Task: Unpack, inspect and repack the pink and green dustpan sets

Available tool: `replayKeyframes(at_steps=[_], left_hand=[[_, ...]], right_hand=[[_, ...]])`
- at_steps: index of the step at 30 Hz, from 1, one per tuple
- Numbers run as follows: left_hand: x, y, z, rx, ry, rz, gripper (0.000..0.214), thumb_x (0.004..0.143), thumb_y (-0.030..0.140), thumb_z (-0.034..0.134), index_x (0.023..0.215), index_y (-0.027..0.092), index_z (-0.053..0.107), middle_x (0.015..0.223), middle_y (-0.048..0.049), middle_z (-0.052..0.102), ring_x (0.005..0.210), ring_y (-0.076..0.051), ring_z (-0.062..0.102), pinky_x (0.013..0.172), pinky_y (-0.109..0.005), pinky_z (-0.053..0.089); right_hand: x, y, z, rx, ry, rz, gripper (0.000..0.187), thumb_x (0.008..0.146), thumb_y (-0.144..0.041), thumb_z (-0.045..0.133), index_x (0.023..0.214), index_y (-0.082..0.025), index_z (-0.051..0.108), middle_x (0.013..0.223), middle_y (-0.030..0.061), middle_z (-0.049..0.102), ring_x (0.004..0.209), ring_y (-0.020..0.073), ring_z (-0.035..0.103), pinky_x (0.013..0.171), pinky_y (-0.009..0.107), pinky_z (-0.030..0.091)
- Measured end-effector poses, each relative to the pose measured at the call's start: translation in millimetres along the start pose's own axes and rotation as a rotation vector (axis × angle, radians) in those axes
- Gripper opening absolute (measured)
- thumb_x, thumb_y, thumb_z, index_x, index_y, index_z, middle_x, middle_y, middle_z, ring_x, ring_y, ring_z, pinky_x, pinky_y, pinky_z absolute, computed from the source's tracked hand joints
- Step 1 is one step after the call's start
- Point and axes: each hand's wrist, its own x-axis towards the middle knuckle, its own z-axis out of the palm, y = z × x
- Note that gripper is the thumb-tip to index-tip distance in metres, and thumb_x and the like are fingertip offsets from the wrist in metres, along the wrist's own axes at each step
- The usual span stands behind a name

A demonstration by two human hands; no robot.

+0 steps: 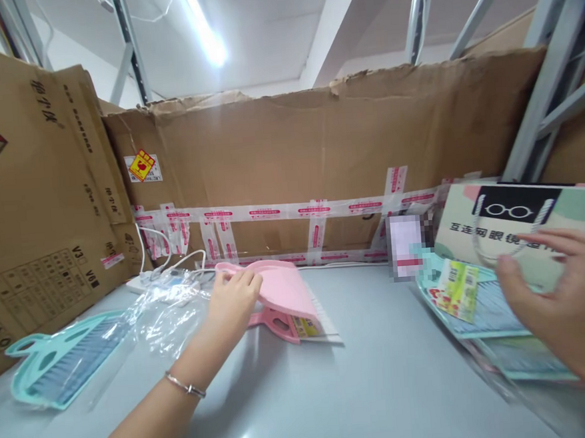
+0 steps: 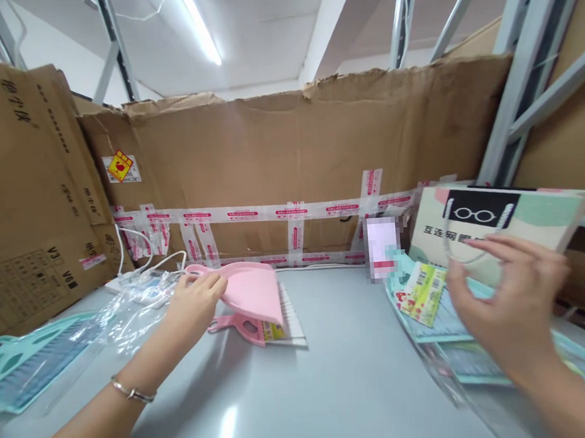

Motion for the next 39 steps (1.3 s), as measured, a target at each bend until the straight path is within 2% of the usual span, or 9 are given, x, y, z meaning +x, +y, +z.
replayKeyframes(at_steps=[3, 7, 11, 13, 16, 19, 23, 33, 39], left_hand=[[-1, 2, 0.3, -0.059, 0.273, 0.216, 0.026, 0.082, 0.002, 0.035, 0.086, 0.019, 0.055, 0.099, -0.0091, 0.066, 0.095, -0.021, 0.06, 0.083, -0.038, 0.035], [-3, 6, 1.6, -0.225, 0.613, 0.54, 0.022, 0.084, 0.003, 0.039, 0.073, 0.019, 0.048, 0.09, -0.0045, 0.068, 0.098, -0.015, 0.06, 0.088, -0.035, 0.037], [-4, 9, 8.0, -0.345, 0.691, 0.643, 0.019, 0.083, 0.002, 0.043, 0.076, 0.018, 0.048, 0.092, -0.0061, 0.068, 0.105, -0.016, 0.058, 0.089, -0.035, 0.04], [-2, 10, 14.7, -0.475, 0.658, 0.542, 0.013, 0.084, 0.007, 0.045, 0.086, 0.019, 0.051, 0.106, -0.0097, 0.064, 0.111, -0.018, 0.053, 0.092, -0.036, 0.04], [2, 13, 23.3, -0.909, 0.544, 0.072, 0.02, 0.086, 0.023, 0.046, 0.105, 0.02, 0.05, 0.118, -0.0128, 0.055, 0.111, -0.021, 0.052, 0.088, -0.038, 0.044], [4, 19, 22.8, -1.467, 0.088, -0.374, 0.035, 0.086, 0.044, 0.041, 0.111, 0.02, 0.049, 0.109, -0.0107, 0.058, 0.092, -0.02, 0.059, 0.072, -0.033, 0.049], [2, 23, 11.1, -1.787, -0.33, -0.354, 0.045, 0.083, 0.054, 0.04, 0.11, 0.022, 0.055, 0.095, -0.0058, 0.061, 0.082, -0.019, 0.058, 0.067, -0.028, 0.047], [4, 2, 6.5, -2.033, -0.43, -0.375, 0.046, 0.078, 0.031, 0.056, 0.122, 0.032, 0.044, 0.105, -0.0021, 0.061, 0.093, -0.019, 0.057, 0.074, -0.026, 0.044], [18, -22, 13.0, -2.08, -0.034, -0.65, 0.028, 0.076, 0.033, 0.059, 0.1, 0.019, 0.058, 0.093, -0.0053, 0.064, 0.078, -0.017, 0.059, 0.066, -0.026, 0.048]], right_hand=[[6, -57, 19, 0.337, -0.264, 0.063, 0.026, 0.076, -0.039, 0.053, 0.095, -0.021, 0.054, 0.099, 0.0122, 0.057, 0.098, 0.0259, 0.053, 0.083, 0.042, 0.043], [-11, -102, 54, 0.867, -0.99, 0.493, 0.05, 0.067, -0.048, 0.064, 0.109, -0.025, 0.047, 0.115, 0.0091, 0.056, 0.103, 0.0226, 0.055, 0.084, 0.037, 0.046], [-39, -121, 62, 1.174, -1.555, 0.772, 0.057, 0.062, -0.045, 0.071, 0.108, -0.018, 0.053, 0.097, 0.009, 0.065, 0.085, 0.0223, 0.063, 0.071, 0.033, 0.05], [-48, -122, 59, 1.226, -1.529, 0.881, 0.053, 0.06, -0.045, 0.073, 0.101, -0.015, 0.058, 0.086, 0.008, 0.067, 0.078, 0.022, 0.064, 0.068, 0.031, 0.05], [-52, -118, 54, 1.171, -1.207, 1.028, 0.052, 0.056, -0.044, 0.076, 0.096, -0.017, 0.058, 0.081, 0.0052, 0.068, 0.072, 0.021, 0.064, 0.064, 0.03, 0.05], [-51, -115, 55, 1.114, -1.021, 1.083, 0.053, 0.053, -0.044, 0.077, 0.095, -0.019, 0.058, 0.079, 0.0037, 0.068, 0.07, 0.0209, 0.064, 0.062, 0.03, 0.05], [-53, -119, 58, 1.153, -1.131, 0.981, 0.051, 0.057, -0.046, 0.075, 0.097, -0.018, 0.059, 0.084, 0.005, 0.069, 0.074, 0.0219, 0.064, 0.064, 0.03, 0.049], [-33, -141, 73, 1.256, -1.409, 0.903, 0.053, 0.056, -0.042, 0.076, 0.1, -0.016, 0.06, 0.085, 0.0055, 0.067, 0.073, 0.0196, 0.063, 0.064, 0.029, 0.048], [-14, -120, 102, 0.912, -1.163, 0.716, 0.047, 0.071, -0.057, 0.055, 0.099, -0.019, 0.056, 0.107, 0.0103, 0.061, 0.093, 0.0214, 0.058, 0.074, 0.029, 0.047]])
